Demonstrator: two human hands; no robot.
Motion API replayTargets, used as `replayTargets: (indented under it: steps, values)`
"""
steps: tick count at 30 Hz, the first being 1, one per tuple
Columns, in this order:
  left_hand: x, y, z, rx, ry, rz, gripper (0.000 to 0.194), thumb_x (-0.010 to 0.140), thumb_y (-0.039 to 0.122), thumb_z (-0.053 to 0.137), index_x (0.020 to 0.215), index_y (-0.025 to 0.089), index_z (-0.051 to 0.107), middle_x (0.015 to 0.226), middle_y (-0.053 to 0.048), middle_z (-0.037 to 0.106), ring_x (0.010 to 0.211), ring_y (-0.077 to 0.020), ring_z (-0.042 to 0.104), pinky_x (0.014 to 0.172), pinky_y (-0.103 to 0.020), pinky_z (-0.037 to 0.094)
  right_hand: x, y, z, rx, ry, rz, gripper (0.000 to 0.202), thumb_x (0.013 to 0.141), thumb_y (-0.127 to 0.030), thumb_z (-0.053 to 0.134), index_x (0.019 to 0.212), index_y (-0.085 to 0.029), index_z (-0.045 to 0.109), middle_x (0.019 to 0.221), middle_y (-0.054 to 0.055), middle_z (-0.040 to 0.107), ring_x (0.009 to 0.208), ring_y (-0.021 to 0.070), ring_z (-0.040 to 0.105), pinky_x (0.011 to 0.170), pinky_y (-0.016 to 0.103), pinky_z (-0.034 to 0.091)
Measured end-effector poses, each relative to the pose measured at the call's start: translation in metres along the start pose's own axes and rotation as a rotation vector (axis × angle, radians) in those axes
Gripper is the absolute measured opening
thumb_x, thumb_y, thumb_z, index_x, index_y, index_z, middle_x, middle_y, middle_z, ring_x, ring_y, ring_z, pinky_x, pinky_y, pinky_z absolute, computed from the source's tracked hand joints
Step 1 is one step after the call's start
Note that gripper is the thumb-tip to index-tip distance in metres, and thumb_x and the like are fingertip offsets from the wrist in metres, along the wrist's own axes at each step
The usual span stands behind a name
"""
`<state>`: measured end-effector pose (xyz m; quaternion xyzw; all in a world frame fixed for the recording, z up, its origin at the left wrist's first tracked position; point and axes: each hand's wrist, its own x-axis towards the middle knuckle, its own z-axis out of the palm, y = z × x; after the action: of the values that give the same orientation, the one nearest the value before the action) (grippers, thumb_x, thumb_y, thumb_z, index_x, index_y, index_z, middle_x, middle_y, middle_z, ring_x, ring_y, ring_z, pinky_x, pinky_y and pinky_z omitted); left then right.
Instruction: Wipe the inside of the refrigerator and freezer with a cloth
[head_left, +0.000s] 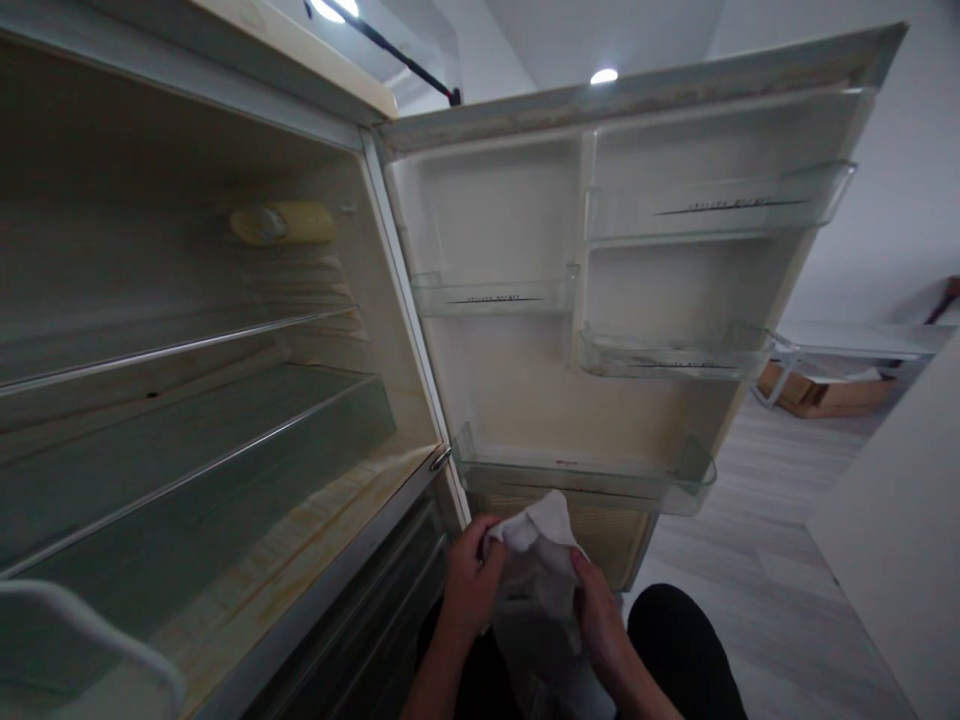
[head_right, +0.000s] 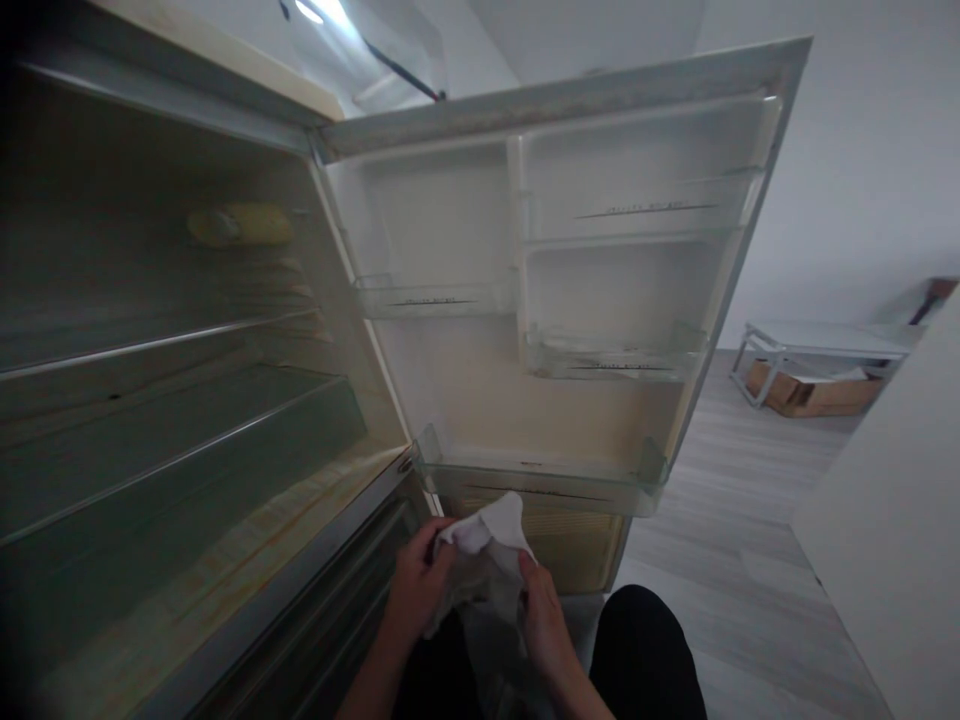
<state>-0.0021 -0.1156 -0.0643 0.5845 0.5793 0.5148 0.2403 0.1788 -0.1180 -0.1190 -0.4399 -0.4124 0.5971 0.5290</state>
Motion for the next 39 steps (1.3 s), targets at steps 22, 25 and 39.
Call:
replayTargets:
  steps: [22, 25, 39]
  values:
    - [-0.009, 0.011, 0.009, -0.157, -0.057, -0.095, 0.024, 0.089, 0.044, 0.063, 0.098, 0.022, 0.064, 0.088, 0.000, 0.067, 0.082, -0.0165, 0.062, 0.072, -0.025, 0.047, -0.018, 0.062, 0.022, -0.476, 0.284, -0.420, 0.057, 0.080, -0.034, 0.066, 0.133, -0.018, 0.051, 0.137, 0.015, 0.052, 0.130, 0.0318, 0.049, 0.111, 0.051, 0.040]
    - [-0.010, 0.015, 0.012, -0.173, -0.091, -0.100, 0.024, 0.090, 0.043, 0.063, 0.099, 0.021, 0.064, 0.089, 0.000, 0.067, 0.083, -0.0167, 0.062, 0.074, -0.026, 0.048, -0.016, 0.067, 0.016, -0.610, 0.096, -0.390, 0.037, 0.075, -0.026, 0.067, 0.112, -0.021, 0.069, 0.135, 0.014, 0.054, 0.132, 0.0331, 0.048, 0.113, 0.052, 0.038]
    - [-0.018, 0.019, 0.010, -0.082, -0.535, -0.104, 0.031, 0.085, 0.020, 0.058, 0.110, 0.023, 0.075, 0.111, -0.002, 0.075, 0.105, -0.0207, 0.067, 0.095, -0.032, 0.049, 0.001, 0.067, 0.026, 0.305, -0.053, 0.286, 0.049, 0.062, -0.063, 0.071, 0.080, -0.017, 0.071, 0.073, 0.009, 0.072, 0.073, 0.0267, 0.069, 0.065, 0.036, 0.053]
